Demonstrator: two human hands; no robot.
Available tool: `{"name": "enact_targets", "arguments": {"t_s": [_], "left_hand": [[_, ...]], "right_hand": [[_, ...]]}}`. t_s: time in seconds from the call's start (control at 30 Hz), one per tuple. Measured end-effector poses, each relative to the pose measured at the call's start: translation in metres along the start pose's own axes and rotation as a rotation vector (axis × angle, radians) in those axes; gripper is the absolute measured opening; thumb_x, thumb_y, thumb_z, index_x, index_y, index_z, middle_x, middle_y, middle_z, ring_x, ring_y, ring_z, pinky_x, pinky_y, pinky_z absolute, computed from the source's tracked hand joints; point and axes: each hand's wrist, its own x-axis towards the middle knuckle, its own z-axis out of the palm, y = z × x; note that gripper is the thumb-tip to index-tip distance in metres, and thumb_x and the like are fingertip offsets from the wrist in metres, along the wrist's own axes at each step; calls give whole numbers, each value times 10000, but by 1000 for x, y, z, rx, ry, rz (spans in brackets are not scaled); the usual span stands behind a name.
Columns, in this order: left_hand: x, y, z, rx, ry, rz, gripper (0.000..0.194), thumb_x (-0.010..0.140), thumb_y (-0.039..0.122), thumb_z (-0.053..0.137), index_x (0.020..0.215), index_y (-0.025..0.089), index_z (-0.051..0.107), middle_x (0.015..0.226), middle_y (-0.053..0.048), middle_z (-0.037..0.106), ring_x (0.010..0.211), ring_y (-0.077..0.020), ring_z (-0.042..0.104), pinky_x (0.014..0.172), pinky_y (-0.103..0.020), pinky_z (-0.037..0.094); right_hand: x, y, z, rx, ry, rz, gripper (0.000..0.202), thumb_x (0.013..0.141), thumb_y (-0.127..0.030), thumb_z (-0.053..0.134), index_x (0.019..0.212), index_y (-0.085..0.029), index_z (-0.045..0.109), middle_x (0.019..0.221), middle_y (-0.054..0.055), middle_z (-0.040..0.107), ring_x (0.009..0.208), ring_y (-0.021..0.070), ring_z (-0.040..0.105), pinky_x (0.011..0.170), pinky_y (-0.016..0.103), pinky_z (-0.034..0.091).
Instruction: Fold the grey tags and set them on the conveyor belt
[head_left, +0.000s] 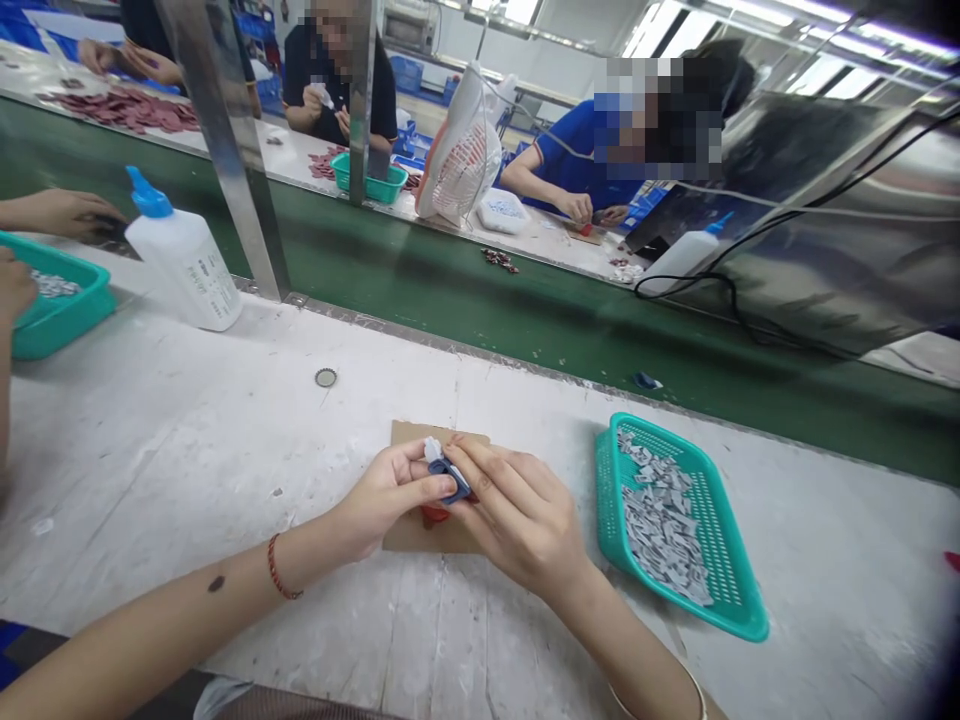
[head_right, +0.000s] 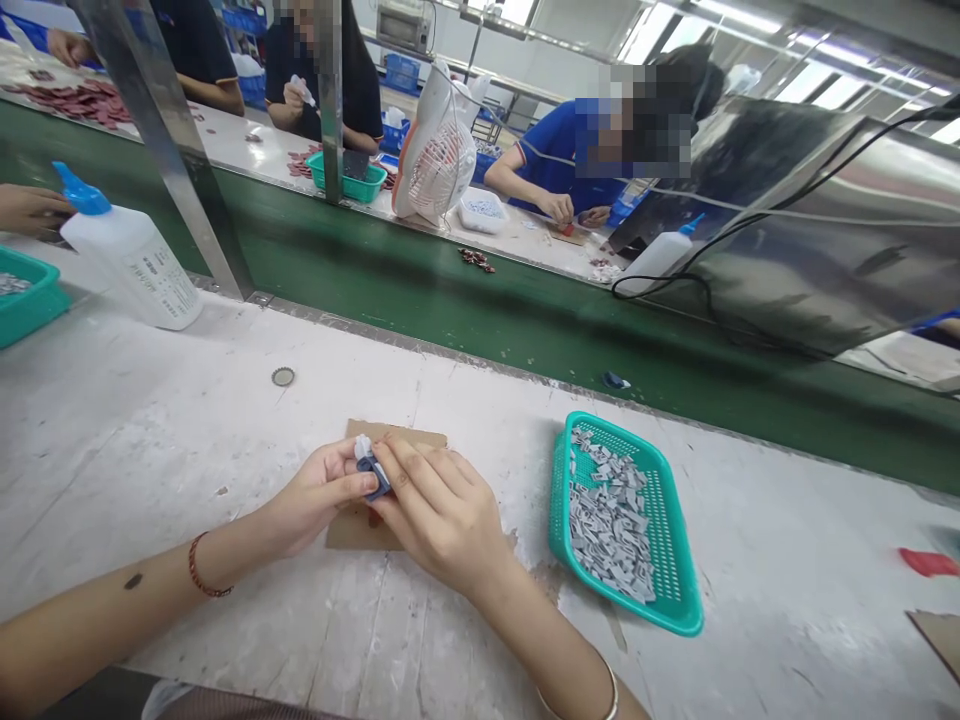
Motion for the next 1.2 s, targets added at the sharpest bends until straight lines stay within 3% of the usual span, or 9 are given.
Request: {"name": "enact_targets", "arguments": {"t_s": [0.2,0.57,0.77,0.83,0.93,0.97,1.03,1.1,1.2], "left_hand": [[-3,5,7,-7,-4,-11,237,751,312,749,903,161,649,747,-31,660,700,-142,623,664,-239,471],[-8,7,13,137,9,-25,315,813,355,686,1072,182,639,630,15,569,621,-111,542,685,-241,446],[0,12,9,118,99,-60,325,784,360,717,1048,196,623,813,-34,692,738,-149,651,723,-264,514],[6,19,6,130,167,-67,301,778,357,719,1014,188,639,969,-68,709,843,-179,677,759,-282,533],[19,34,-4,212,309,-40,244,744,327,742,918,176,665,1043,-68,694,892,-184,677,748,-260,536],[26,39,-9,254,346,-16,234,731,326,748,890,174,668,1015,-60,694,867,-176,675,739,-258,534],[44,49,-21,399,393,52,230,712,331,752,852,167,672,954,-52,694,808,-165,664,717,-262,527],[68,59,-35,612,421,128,242,704,334,743,854,155,680,916,-64,697,765,-170,649,677,-270,511],[114,74,-56,897,524,224,280,719,322,707,933,144,671,871,-79,714,749,-191,647,647,-281,489]], "right_hand": [[4,-4,-3,61,-1,74,400,889,-315,601,1272,-202,574,1087,93,715,951,222,663,779,355,516],[-4,-9,0,-7,66,58,431,893,-276,602,1301,-146,559,1167,131,697,1044,240,659,794,348,518],[-4,6,-13,161,-75,147,488,918,-439,530,1358,-228,514,1294,85,631,1182,242,584,936,392,496],[-13,26,-27,220,-64,282,449,932,-421,496,1345,-246,524,1310,80,618,1181,245,582,951,410,489],[-44,71,-49,116,57,732,315,938,-369,462,1139,-249,672,1163,68,696,1089,259,627,909,408,494],[-57,88,-55,62,44,914,327,931,-380,459,1112,-229,686,1156,76,698,1065,263,635,873,389,503],[-82,118,-62,-24,-135,1218,354,918,-380,450,1094,-195,695,1136,87,708,1005,263,658,792,348,512],[-102,138,-63,-56,-224,1319,323,877,-334,500,970,-136,738,1002,137,742,896,296,685,695,345,502],[-116,148,-57,-51,-296,1339,232,816,-267,570,765,-140,757,816,140,754,746,284,694,616,319,469]]}}
